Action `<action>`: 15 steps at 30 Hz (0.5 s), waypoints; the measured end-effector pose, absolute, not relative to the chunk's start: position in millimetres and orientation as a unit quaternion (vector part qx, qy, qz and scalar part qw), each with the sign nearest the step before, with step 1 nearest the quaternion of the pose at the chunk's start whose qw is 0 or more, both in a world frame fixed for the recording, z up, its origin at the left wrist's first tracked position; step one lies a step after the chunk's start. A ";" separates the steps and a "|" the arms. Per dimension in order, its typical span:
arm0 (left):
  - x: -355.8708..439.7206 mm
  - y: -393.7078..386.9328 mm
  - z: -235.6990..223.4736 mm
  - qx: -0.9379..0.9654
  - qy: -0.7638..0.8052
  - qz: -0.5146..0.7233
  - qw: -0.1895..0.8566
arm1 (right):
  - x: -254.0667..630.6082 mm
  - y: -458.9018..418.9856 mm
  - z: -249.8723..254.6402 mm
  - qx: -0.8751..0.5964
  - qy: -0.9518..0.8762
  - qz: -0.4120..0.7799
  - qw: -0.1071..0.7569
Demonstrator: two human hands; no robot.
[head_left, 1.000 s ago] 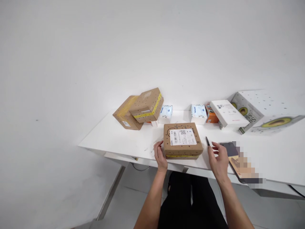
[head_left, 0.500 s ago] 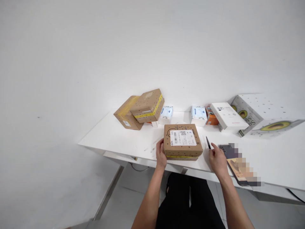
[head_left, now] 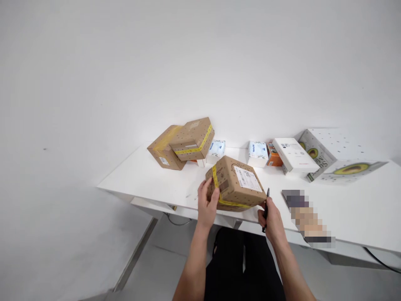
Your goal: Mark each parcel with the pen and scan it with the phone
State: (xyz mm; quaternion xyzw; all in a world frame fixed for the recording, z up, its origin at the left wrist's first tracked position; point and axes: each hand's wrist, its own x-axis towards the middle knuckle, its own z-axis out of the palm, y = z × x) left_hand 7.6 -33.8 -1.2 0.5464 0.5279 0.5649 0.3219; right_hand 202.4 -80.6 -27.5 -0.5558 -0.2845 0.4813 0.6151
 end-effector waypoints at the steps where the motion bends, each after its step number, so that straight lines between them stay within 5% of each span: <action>1: 6.3 -38.9 8.5 0.556 0.528 0.567 0.299 | 200.6 -80.4 -30.1 -0.560 -0.278 0.489 0.609; 5: 10.6 -53.2 29.2 0.589 0.537 0.543 0.262 | 196.4 -79.6 -39.5 -0.611 -0.262 0.457 0.591; 15: 31.8 -51.4 11.9 0.531 0.499 0.514 0.452 | 207.7 -95.7 -18.6 -0.588 -0.270 0.431 0.629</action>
